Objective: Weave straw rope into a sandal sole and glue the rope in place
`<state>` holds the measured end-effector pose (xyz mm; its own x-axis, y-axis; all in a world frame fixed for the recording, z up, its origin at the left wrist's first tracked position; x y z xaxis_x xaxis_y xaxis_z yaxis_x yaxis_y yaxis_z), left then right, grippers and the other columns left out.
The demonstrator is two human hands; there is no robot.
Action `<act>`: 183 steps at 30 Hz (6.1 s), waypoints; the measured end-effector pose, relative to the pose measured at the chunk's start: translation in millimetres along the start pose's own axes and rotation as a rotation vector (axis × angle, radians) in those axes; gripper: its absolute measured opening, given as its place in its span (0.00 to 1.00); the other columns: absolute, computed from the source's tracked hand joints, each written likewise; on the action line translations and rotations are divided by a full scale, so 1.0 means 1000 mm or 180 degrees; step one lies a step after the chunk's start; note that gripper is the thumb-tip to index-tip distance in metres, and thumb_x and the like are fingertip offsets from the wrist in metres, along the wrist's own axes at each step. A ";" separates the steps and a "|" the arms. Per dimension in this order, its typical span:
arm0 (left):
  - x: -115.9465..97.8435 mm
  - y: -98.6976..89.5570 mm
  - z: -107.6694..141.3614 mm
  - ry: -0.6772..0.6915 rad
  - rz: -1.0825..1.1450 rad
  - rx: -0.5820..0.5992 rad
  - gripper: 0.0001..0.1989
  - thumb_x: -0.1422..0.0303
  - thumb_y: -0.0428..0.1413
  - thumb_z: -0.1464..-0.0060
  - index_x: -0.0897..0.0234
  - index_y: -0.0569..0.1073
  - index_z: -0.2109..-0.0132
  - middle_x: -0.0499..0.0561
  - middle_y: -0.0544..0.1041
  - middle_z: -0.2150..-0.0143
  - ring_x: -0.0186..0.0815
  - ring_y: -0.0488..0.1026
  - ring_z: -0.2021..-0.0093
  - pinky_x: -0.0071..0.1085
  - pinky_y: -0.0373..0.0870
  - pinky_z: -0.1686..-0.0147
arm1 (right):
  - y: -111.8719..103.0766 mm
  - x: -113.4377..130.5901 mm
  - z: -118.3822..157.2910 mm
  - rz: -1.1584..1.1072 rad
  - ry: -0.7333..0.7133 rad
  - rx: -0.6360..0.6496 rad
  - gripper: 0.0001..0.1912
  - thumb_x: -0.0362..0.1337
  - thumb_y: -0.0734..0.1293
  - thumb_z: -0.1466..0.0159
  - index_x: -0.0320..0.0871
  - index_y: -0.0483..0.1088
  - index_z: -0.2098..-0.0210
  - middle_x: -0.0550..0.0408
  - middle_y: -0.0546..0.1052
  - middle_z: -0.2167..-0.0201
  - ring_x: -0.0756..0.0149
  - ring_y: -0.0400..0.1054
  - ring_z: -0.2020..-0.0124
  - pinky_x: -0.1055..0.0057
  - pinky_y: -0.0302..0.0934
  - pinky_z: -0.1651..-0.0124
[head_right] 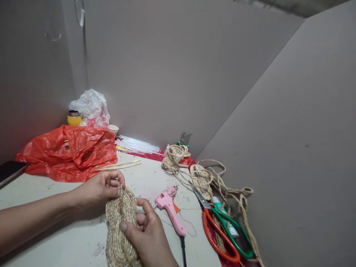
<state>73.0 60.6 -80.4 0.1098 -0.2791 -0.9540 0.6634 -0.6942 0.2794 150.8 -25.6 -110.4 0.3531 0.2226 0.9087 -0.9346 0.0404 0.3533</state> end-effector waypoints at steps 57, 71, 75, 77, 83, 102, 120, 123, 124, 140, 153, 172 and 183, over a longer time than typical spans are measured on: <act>0.008 0.007 0.003 -0.0074 0.0223 -0.0043 0.12 0.71 0.62 0.56 0.66 0.71 0.62 0.48 0.76 0.74 0.29 0.69 0.76 0.26 0.60 0.72 | -0.003 -0.015 -0.006 -0.0451 0.0390 0.0235 0.20 0.36 0.79 0.55 0.36 0.77 0.64 0.52 0.79 0.77 0.65 0.72 0.77 0.70 0.63 0.69; 0.013 0.004 0.002 -0.0163 0.0298 -0.0160 0.13 0.67 0.65 0.58 0.67 0.72 0.67 0.45 0.73 0.76 0.26 0.65 0.78 0.24 0.56 0.75 | -0.001 -0.010 -0.005 -0.0423 0.0317 0.0181 0.19 0.38 0.79 0.55 0.37 0.76 0.66 0.53 0.79 0.78 0.63 0.73 0.76 0.68 0.65 0.67; 0.015 0.005 0.002 -0.0149 0.0369 -0.0132 0.14 0.67 0.66 0.59 0.68 0.72 0.65 0.47 0.74 0.74 0.27 0.67 0.77 0.25 0.59 0.73 | -0.001 -0.009 -0.005 -0.0494 0.0320 0.0144 0.19 0.36 0.79 0.55 0.36 0.76 0.66 0.53 0.79 0.77 0.63 0.74 0.75 0.69 0.65 0.67; 0.015 0.007 0.002 -0.0165 0.0366 -0.0108 0.14 0.68 0.65 0.58 0.68 0.72 0.65 0.48 0.75 0.73 0.27 0.68 0.76 0.25 0.61 0.72 | -0.002 -0.009 -0.006 -0.0535 0.0325 0.0112 0.19 0.37 0.79 0.56 0.36 0.76 0.66 0.51 0.79 0.76 0.62 0.74 0.74 0.68 0.65 0.67; 0.012 0.006 0.002 -0.0239 0.0349 -0.0147 0.14 0.65 0.65 0.58 0.68 0.73 0.64 0.48 0.74 0.75 0.28 0.68 0.79 0.25 0.62 0.77 | -0.002 -0.007 -0.008 -0.0621 0.0355 0.0138 0.18 0.38 0.79 0.56 0.37 0.76 0.68 0.51 0.79 0.76 0.60 0.75 0.73 0.67 0.67 0.66; 0.011 -0.006 0.003 -0.0026 0.0016 -0.0687 0.16 0.61 0.66 0.61 0.69 0.73 0.71 0.46 0.73 0.77 0.27 0.64 0.77 0.25 0.58 0.73 | 0.001 -0.017 -0.014 -0.0294 0.0347 0.0434 0.21 0.44 0.78 0.55 0.37 0.76 0.66 0.53 0.78 0.78 0.63 0.73 0.77 0.69 0.65 0.68; -0.009 -0.043 -0.006 0.0130 -0.0126 -0.1016 0.10 0.64 0.62 0.58 0.66 0.72 0.71 0.43 0.70 0.78 0.26 0.63 0.78 0.25 0.57 0.75 | -0.033 0.041 0.001 0.1047 0.0048 -0.0337 0.28 0.52 0.74 0.50 0.38 0.72 0.59 0.61 0.71 0.84 0.81 0.53 0.87 0.83 0.44 0.84; -0.001 -0.043 -0.009 -0.0049 -0.0162 -0.0957 0.10 0.66 0.62 0.60 0.67 0.72 0.71 0.44 0.71 0.79 0.27 0.64 0.79 0.25 0.57 0.75 | -0.048 0.068 0.005 0.0781 -0.0217 -0.0617 0.21 0.48 0.76 0.50 0.40 0.75 0.62 0.63 0.68 0.84 0.81 0.53 0.85 0.84 0.44 0.83; 0.001 -0.042 -0.009 -0.0110 -0.0174 -0.0922 0.09 0.67 0.62 0.61 0.67 0.73 0.71 0.45 0.71 0.79 0.27 0.64 0.79 0.25 0.58 0.75 | -0.052 0.071 0.005 0.0570 -0.0211 -0.0628 0.20 0.46 0.76 0.49 0.40 0.75 0.63 0.63 0.67 0.84 0.81 0.53 0.85 0.84 0.44 0.83; 0.021 -0.041 -0.011 -0.0527 -0.0897 -0.0586 0.07 0.67 0.61 0.60 0.67 0.75 0.72 0.46 0.74 0.80 0.29 0.66 0.80 0.24 0.54 0.80 | -0.061 0.081 0.000 -0.0913 -0.0353 -0.0502 0.16 0.31 0.78 0.52 0.43 0.77 0.64 0.54 0.80 0.73 0.71 0.73 0.75 0.77 0.69 0.70; 0.025 -0.037 -0.013 -0.0551 -0.0980 -0.0503 0.07 0.67 0.61 0.60 0.67 0.76 0.73 0.46 0.73 0.80 0.30 0.66 0.80 0.24 0.56 0.79 | -0.047 0.082 0.002 -0.0799 -0.0426 -0.0236 0.13 0.30 0.76 0.54 0.43 0.78 0.67 0.54 0.80 0.70 0.70 0.72 0.70 0.73 0.67 0.63; 0.033 -0.019 -0.007 -0.0815 -0.0411 -0.0126 0.07 0.70 0.62 0.62 0.68 0.79 0.71 0.49 0.76 0.78 0.29 0.69 0.79 0.25 0.62 0.76 | -0.061 0.099 0.003 0.0009 -0.0908 -0.0686 0.21 0.39 0.76 0.49 0.50 0.75 0.55 0.51 0.74 0.49 0.63 0.72 0.58 0.72 0.69 0.64; 0.041 -0.021 -0.006 -0.1157 0.0789 -0.0356 0.04 0.73 0.60 0.63 0.71 0.76 0.75 0.53 0.77 0.79 0.34 0.72 0.78 0.27 0.67 0.76 | -0.083 0.113 -0.006 0.4143 -0.1020 -0.1198 0.14 0.43 0.61 0.38 0.42 0.73 0.61 0.48 0.79 0.63 0.58 0.73 0.65 0.64 0.63 0.61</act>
<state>67.9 68.0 -126.5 0.0215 -0.6565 -0.7540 0.7279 -0.5067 0.4619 267.7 1.7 -38.7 -0.8230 0.0741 0.5632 -0.5320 0.2470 -0.8099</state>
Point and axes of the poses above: each hand's wrist, its own z-axis away from the middle knuckle, its own y-axis out of the palm, x = y × z, the point moved 10 cm from there along -z, towards the middle knuckle
